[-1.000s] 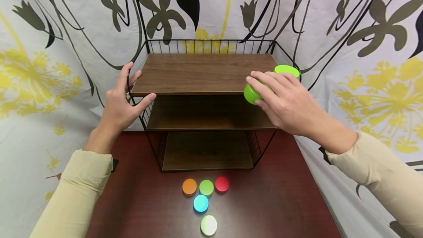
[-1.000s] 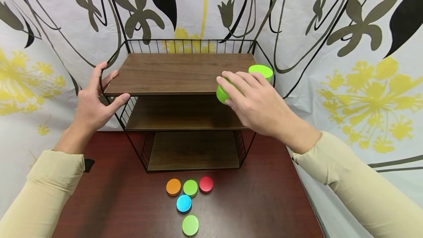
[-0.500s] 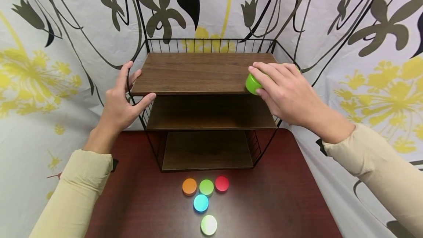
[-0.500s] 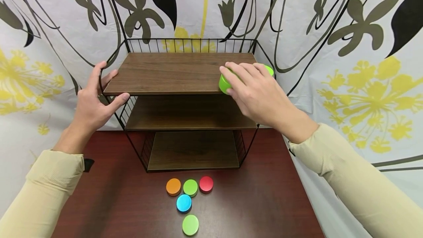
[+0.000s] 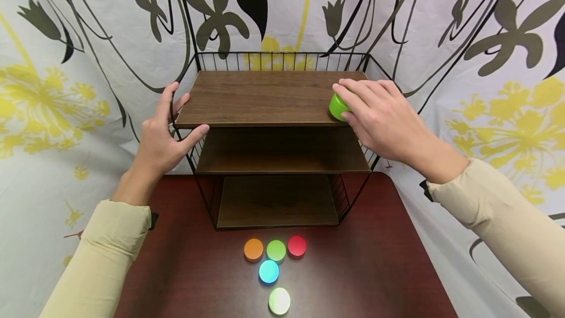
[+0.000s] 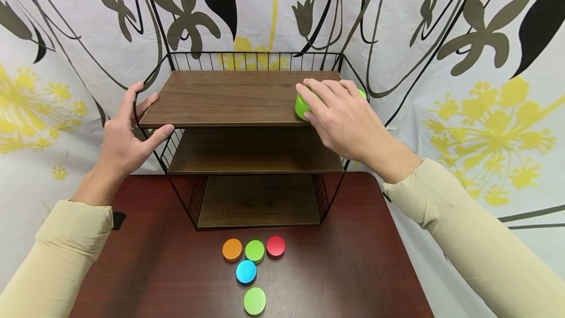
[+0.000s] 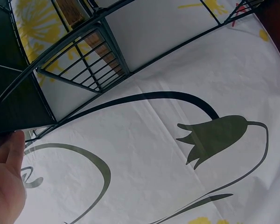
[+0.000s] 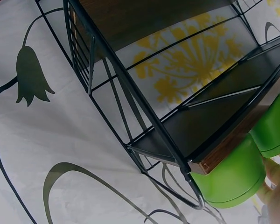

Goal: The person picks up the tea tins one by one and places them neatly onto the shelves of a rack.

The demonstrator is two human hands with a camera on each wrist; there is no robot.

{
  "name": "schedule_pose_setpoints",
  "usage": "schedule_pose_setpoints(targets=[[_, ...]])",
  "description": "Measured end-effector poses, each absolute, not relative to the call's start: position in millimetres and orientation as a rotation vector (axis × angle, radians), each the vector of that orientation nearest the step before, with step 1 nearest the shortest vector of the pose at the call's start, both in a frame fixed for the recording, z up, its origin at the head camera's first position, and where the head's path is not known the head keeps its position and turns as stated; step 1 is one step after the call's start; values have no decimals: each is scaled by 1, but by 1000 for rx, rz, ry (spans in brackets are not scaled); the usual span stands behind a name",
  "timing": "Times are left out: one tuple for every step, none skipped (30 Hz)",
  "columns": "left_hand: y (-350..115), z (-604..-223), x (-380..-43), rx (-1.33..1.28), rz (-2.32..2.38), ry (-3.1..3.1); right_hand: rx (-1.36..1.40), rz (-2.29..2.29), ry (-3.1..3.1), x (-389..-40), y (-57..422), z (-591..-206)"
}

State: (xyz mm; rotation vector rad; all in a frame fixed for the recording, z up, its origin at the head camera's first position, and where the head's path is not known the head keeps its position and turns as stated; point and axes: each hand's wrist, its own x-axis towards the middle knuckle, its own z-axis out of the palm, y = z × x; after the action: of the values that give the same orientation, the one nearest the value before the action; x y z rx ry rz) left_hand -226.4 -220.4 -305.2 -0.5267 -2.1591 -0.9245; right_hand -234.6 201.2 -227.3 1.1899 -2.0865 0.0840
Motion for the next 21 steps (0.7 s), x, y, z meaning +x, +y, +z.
schedule_pose_setpoints(targets=[[-220,-305,-226,-527,-925,-2159,1186,80,-2089,-235,201,-227],[-220,-305,-226,-526,-923,-2158,1183,75,-2094,-236,202,-228],[-220,-305,-226,-527,-923,-2157,1179,70,-2097,-237,202,-228],[-220,-305,-226,-529,-925,-2155,1175,66,-2101,-237,203,-228],[-220,-305,-226,-530,-927,-2153,1168,59,-2107,-238,203,-228],[-220,-305,-226,-532,-928,-2153,1161,52,-2112,-239,204,-228],[-220,-305,-226,-532,-927,-2154,1154,46,-2117,-239,205,-229],[-220,-305,-226,-532,-926,-2155,1148,40,-2124,-240,205,-229],[-220,-305,-226,-533,-927,-2155,1140,35,-2129,-241,206,-229],[-220,-305,-226,-532,-926,-2157,1135,31,-2135,-241,206,-230],[-220,-305,-226,-530,-924,-2158,1130,26,-2142,-241,207,-230],[-220,-305,-226,-529,-924,-2159,1127,24,-2145,-241,207,-230],[-220,-305,-226,-528,-924,-2159,1126,23,-2147,-241,207,-230],[-220,-305,-226,-527,-925,-2160,1126,20,-2152,-241,208,-230],[-220,-305,-226,-527,-926,-2159,1126,16,-2152,-241,208,-230],[-220,-305,-226,-525,-926,-2162,1127,13,-2151,-241,208,-229],[-220,-305,-226,-522,-927,-2164,1129,10,-2151,-241,208,-229],[-220,-305,-226,-523,-927,-2166,1133,10,-2151,-241,207,-229],[-220,-305,-226,-522,-925,-2168,1136,11,-2153,-240,207,-229],[-220,-305,-226,-521,-924,-2170,1139,13,-2156,-241,207,-229],[-220,-305,-226,-522,-923,-2172,1141,16,-2159,-241,207,-229]])
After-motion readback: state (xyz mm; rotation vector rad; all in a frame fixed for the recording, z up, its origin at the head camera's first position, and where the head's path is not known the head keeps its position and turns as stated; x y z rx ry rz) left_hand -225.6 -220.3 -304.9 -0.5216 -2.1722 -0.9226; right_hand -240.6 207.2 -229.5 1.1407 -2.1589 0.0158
